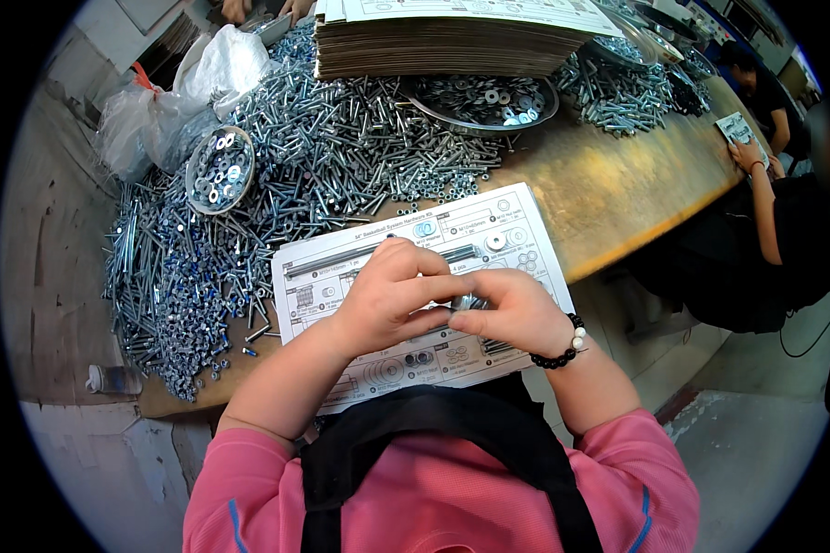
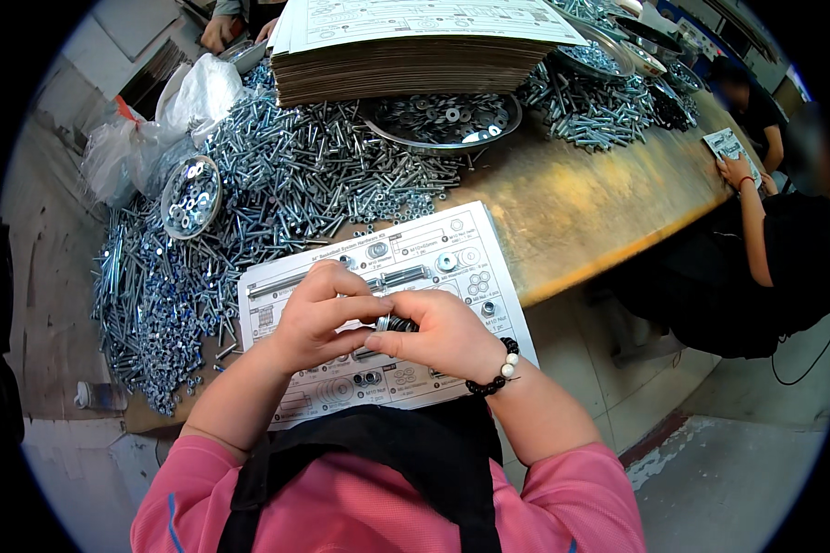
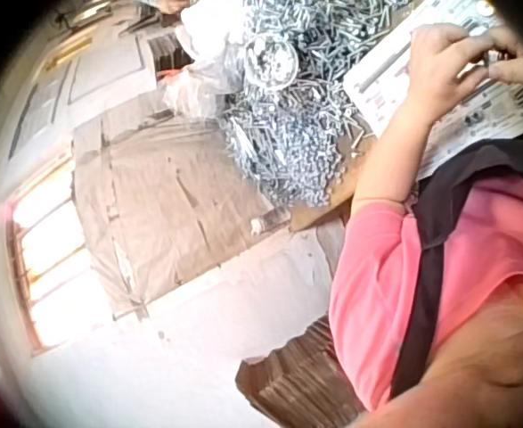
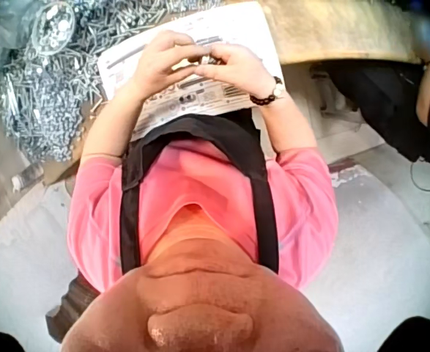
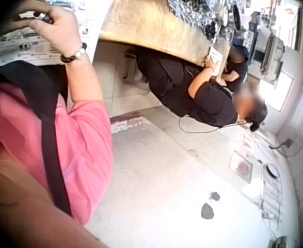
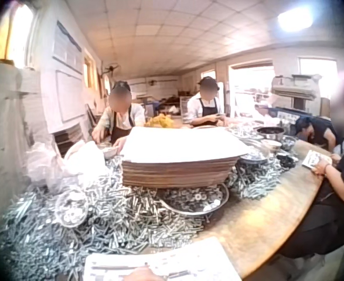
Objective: The person sorts metal fasteners from a large pile on a table and places them into designated slots on a printed template. They repeatedly pick up bolts, nuts, and washers, align them with the template, and occasionally adjust the template or move the pile to access more items.
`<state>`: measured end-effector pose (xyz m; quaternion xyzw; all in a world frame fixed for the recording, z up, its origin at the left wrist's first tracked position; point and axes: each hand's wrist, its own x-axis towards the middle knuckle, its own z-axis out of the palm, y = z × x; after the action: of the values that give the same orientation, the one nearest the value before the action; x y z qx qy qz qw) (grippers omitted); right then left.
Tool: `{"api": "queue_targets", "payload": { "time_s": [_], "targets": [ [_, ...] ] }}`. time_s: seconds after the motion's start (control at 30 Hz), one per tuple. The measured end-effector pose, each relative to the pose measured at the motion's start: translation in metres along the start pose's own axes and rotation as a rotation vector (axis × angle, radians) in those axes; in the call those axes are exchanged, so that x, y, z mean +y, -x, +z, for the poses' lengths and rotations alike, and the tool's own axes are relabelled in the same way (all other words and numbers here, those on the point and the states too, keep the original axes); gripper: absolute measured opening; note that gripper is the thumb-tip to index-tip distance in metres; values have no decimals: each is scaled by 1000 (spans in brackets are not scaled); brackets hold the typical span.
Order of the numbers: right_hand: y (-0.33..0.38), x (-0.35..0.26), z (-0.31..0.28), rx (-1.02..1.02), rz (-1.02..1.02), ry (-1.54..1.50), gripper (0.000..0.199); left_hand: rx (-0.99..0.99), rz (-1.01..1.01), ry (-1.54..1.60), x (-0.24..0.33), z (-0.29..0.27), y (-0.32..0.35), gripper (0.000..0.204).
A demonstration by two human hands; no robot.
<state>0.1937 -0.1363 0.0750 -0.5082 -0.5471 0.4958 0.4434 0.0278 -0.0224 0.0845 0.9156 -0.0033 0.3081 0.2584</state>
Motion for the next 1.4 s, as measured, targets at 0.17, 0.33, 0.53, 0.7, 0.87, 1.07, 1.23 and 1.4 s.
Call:
{"api": "queue_targets", "payload": {
  "time_s": [0.17, 0.33, 0.53, 0.7, 0.87, 1.07, 1.23, 1.4],
  "targets": [
    [1, -10, 2, -26, -14, -14, 33, 55, -43, 91, 2, 1, 4, 42],
    [4, -11, 0, -60, 81, -234, 35, 91, -127, 254, 0, 3, 2, 37],
    [10, 11, 11, -173, 179, -179, 33, 54, -488, 205, -14, 17, -40, 36],
    [15, 25, 25, -352, 19, -63, 39, -201, -433, -14, -42, 73, -66, 29],
    [20, 30, 21, -333, 4, -86, 39, -326, -414, -326, -52, 103, -70, 25],
    [20, 20, 14, -325, 239, -201, 34, -342, -418, -350, -53, 100, -70, 30],
    [34, 26, 8, -88, 295, -663, 19, -107, -458, -181, -49, 57, -36, 32],
    [63, 47, -22, 210, 199, -1046, 15, 169, -794, -171, -55, -10, 42, 26]
  ]
}}
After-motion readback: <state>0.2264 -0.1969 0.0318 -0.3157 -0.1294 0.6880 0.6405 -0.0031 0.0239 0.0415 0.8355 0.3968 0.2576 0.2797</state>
